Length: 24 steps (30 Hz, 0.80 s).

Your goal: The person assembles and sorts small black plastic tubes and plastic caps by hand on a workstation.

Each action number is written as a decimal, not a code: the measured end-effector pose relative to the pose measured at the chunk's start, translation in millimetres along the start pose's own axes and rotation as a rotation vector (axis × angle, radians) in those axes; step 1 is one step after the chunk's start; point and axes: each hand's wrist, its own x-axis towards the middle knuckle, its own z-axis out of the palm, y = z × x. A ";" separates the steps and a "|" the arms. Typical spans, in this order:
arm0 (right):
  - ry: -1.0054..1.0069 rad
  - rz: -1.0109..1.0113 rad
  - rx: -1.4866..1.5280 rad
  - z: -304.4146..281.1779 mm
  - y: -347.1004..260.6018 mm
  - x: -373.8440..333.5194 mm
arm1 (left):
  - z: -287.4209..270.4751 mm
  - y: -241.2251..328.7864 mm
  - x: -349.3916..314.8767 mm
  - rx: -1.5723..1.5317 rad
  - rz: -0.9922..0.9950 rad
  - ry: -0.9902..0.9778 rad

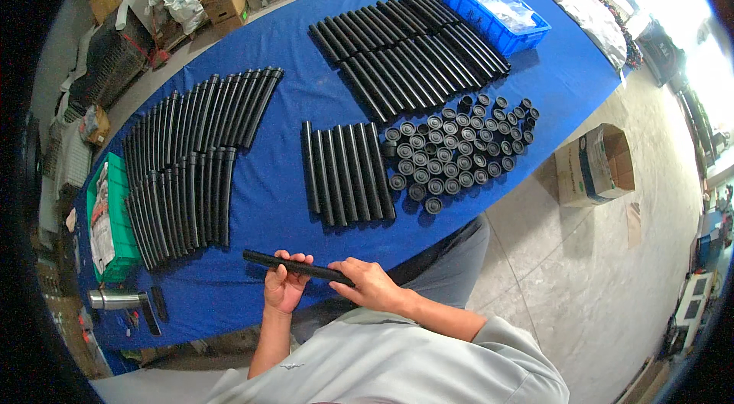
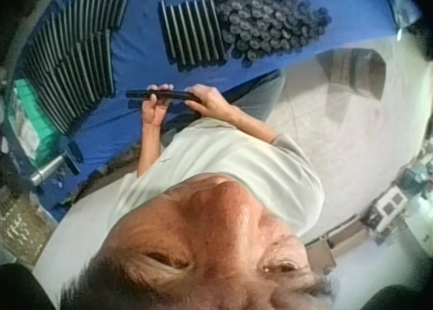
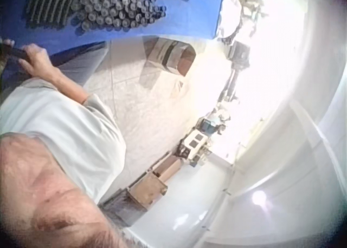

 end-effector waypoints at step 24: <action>-0.029 0.253 0.254 -2.4 -1.7 4.4 | -0.9 -0.3 -2.4 0.029 0.022 -0.031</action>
